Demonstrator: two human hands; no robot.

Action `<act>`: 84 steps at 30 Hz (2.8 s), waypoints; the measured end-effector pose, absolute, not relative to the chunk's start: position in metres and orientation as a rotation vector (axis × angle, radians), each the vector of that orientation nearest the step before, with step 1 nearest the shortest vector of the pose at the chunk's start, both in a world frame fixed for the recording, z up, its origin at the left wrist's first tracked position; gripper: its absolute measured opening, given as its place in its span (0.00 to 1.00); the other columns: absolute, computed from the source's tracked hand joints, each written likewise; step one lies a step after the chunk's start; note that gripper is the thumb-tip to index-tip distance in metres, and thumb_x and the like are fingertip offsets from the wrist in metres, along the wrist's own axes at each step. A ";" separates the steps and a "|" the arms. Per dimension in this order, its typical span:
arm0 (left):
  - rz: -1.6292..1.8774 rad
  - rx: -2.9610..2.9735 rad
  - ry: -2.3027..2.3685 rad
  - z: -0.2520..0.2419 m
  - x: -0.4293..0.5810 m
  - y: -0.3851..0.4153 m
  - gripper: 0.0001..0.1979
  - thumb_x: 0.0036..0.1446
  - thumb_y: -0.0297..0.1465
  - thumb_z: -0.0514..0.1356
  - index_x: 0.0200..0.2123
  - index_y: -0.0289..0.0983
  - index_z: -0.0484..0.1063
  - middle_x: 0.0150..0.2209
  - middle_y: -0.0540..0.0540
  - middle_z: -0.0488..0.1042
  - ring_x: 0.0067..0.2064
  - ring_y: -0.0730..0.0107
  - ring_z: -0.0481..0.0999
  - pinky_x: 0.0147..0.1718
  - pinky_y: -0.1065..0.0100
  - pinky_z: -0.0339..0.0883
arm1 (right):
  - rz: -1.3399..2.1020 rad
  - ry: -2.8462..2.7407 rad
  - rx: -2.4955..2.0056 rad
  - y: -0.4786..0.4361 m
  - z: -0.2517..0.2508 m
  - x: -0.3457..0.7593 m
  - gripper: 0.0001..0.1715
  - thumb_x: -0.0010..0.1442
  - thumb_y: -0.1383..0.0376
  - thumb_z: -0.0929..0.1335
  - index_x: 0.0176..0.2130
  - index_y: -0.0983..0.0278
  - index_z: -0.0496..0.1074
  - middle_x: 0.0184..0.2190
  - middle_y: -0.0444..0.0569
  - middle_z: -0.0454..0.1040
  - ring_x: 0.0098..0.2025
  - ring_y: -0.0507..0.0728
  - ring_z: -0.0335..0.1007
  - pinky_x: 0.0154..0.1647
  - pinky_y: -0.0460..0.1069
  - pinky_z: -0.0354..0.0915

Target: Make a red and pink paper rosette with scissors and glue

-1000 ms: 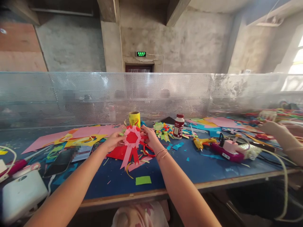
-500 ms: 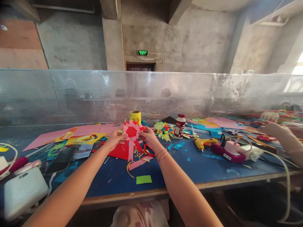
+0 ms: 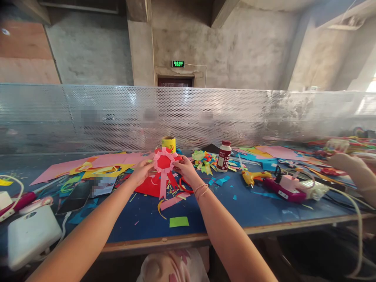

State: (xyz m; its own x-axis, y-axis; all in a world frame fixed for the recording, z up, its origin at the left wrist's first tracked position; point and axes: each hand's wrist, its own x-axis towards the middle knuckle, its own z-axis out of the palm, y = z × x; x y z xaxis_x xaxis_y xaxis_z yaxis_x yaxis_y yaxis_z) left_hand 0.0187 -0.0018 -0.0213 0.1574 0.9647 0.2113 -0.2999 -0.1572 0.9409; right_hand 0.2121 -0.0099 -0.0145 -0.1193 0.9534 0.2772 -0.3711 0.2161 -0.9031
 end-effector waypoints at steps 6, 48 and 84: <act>1.381 1.197 0.757 -0.020 0.020 -0.001 0.20 0.39 0.40 0.67 0.33 0.35 0.70 0.26 0.51 0.70 0.27 0.76 0.71 0.27 0.70 0.70 | 1.291 -1.159 -0.687 -0.009 -0.015 0.210 0.20 0.40 0.66 0.74 0.32 0.61 0.64 0.26 0.39 0.71 0.28 0.47 0.70 0.29 0.42 0.67; 1.320 1.312 0.747 -0.024 0.010 0.002 0.34 0.38 0.23 0.63 0.53 0.39 0.61 0.31 0.49 0.71 0.27 0.73 0.73 0.28 0.66 0.71 | 1.370 -1.239 -0.677 -0.012 -0.018 0.210 0.22 0.39 0.67 0.74 0.33 0.61 0.62 0.28 0.39 0.72 0.29 0.49 0.72 0.34 0.46 0.70; 1.360 1.086 1.006 0.000 -0.017 0.007 0.20 0.43 0.34 0.64 0.41 0.39 0.66 0.36 0.45 0.72 0.30 0.71 0.73 0.30 0.68 0.68 | 1.508 -1.177 -0.847 -0.004 -0.022 0.210 0.11 0.41 0.72 0.72 0.29 0.65 0.70 0.24 0.46 0.73 0.24 0.50 0.70 0.23 0.43 0.68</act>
